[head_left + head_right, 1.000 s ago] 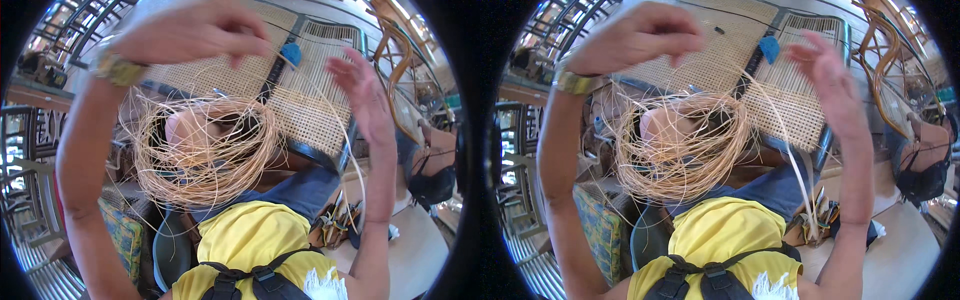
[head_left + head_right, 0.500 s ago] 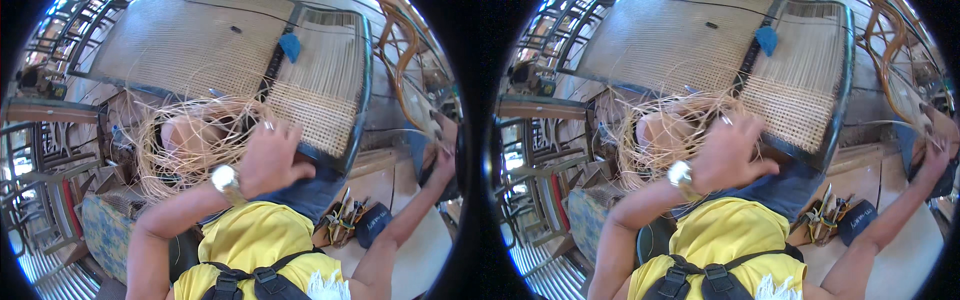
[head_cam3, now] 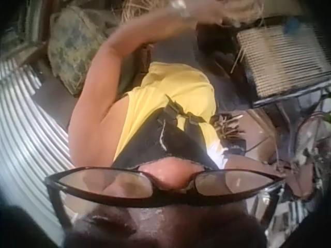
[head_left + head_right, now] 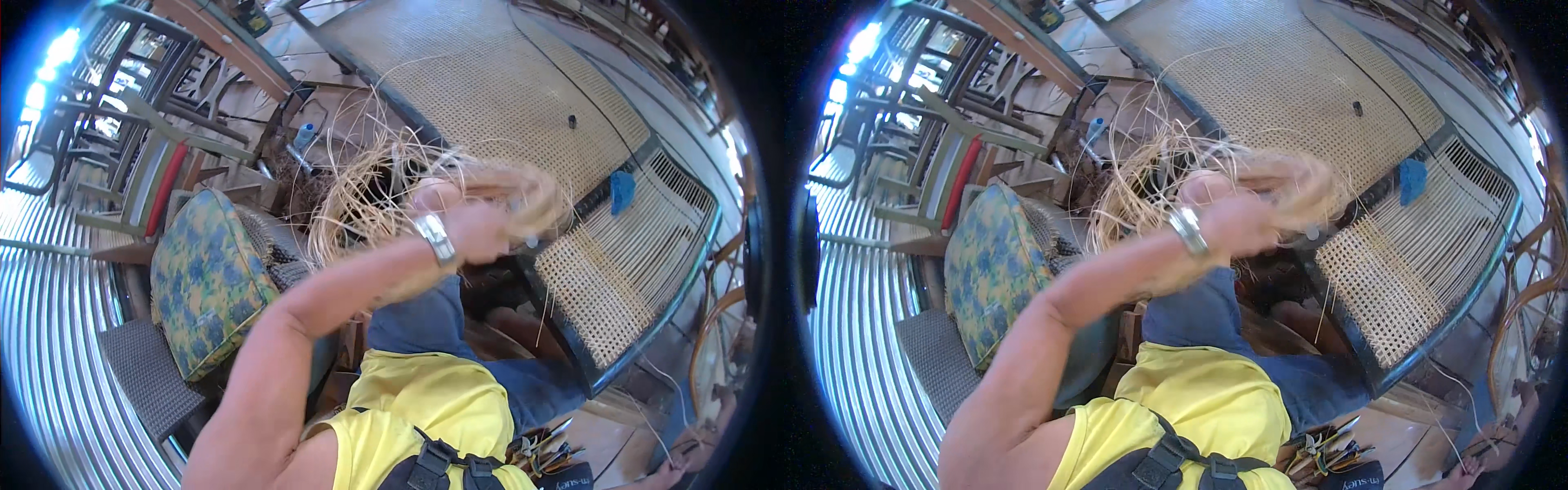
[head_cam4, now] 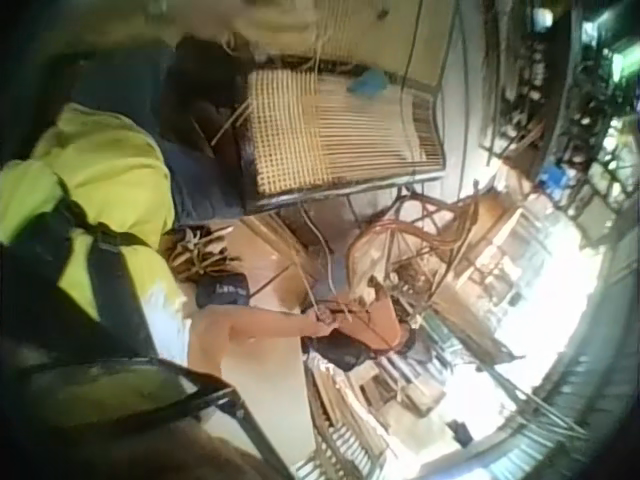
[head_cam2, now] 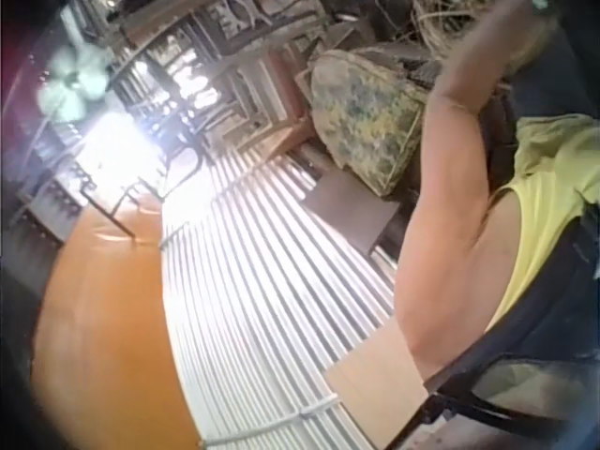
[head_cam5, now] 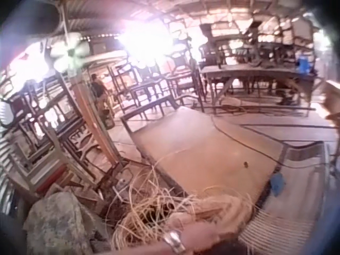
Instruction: Weaving the seat of a chair using rattan strips.
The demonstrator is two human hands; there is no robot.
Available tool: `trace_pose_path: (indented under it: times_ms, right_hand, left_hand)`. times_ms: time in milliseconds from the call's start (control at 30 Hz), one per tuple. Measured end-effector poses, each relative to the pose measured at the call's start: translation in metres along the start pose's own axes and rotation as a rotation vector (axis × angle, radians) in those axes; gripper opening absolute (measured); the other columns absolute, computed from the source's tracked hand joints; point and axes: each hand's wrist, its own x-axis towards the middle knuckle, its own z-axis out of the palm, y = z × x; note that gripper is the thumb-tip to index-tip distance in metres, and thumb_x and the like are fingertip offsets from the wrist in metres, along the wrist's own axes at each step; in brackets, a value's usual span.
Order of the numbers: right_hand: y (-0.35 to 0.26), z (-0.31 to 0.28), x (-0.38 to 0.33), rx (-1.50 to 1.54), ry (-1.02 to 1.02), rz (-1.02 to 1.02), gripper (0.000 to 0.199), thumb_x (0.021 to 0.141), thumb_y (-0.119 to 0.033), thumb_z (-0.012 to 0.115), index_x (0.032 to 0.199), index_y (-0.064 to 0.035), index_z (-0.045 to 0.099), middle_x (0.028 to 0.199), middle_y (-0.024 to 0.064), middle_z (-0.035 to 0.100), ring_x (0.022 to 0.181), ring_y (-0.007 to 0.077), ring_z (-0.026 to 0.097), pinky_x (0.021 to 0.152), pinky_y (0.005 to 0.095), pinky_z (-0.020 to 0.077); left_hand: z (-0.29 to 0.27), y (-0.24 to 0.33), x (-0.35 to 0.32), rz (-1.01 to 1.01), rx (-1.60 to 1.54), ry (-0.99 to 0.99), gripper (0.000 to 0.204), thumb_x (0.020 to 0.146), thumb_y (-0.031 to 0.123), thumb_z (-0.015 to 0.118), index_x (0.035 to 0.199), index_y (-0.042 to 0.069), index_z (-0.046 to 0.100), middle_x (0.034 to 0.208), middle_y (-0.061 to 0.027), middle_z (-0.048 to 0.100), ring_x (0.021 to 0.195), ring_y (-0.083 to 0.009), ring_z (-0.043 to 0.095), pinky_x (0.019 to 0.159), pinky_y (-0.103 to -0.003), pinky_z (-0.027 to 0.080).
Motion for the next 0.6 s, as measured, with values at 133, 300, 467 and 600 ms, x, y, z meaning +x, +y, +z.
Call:
trace_pose_path:
  times_ms: [133, 300, 467, 600]
  right_hand:
    - [0.001, -0.136, 0.050, -0.041, 0.007, -0.043, 0.024, 0.103, -0.010, 0.046, 0.123, 0.0033, 0.052, 0.070, -0.0044, 0.031, 0.059, 0.0050, 0.029, 0.053, 0.0205, 0.0284]
    - [0.042, -0.153, 0.086, 0.183, -0.566, 0.154, 0.019, 0.102, -0.016, 0.053, 0.112, -0.0003, 0.056, 0.066, -0.0049, 0.027, 0.058, 0.0063, 0.026, 0.051, 0.0210, 0.0232]
    - [0.153, 0.139, -0.030, 0.035, -0.913, 0.302, 0.017, 0.102, -0.021, 0.056, 0.101, -0.0051, 0.061, 0.069, -0.0027, 0.047, 0.054, 0.0046, 0.039, 0.045, 0.0209, 0.0277]
    - [0.166, 0.252, -0.096, -0.040, -1.314, 0.232, 0.021, 0.104, -0.019, 0.053, 0.096, -0.0027, 0.062, 0.067, -0.0025, 0.049, 0.056, 0.0041, 0.042, 0.050, 0.0200, 0.0328]
  left_hand:
    - [-0.160, -0.114, -0.063, -0.050, 0.162, 0.261, 0.037, 0.086, 0.029, 0.067, 0.120, 0.014, 0.068, 0.093, -0.0072, 0.072, 0.081, -0.0205, 0.068, 0.073, -0.036, 0.054]
    - [-0.334, -0.288, -0.214, -0.629, -0.047, 0.788, 0.043, 0.093, 0.041, 0.057, 0.105, 0.002, 0.071, 0.098, -0.0102, 0.070, 0.087, -0.0174, 0.065, 0.072, -0.037, 0.052]
    - [-0.379, -0.291, -0.501, -0.963, 1.049, 1.560, 0.037, 0.094, 0.035, 0.054, 0.106, 0.004, 0.071, 0.104, -0.0131, 0.071, 0.093, -0.0234, 0.067, 0.079, -0.041, 0.052]
    - [-0.300, -0.326, -0.700, -1.235, 0.915, 1.896, 0.034, 0.094, 0.035, 0.055, 0.113, 0.009, 0.067, 0.115, -0.0145, 0.069, 0.106, -0.0321, 0.066, 0.090, -0.043, 0.051]
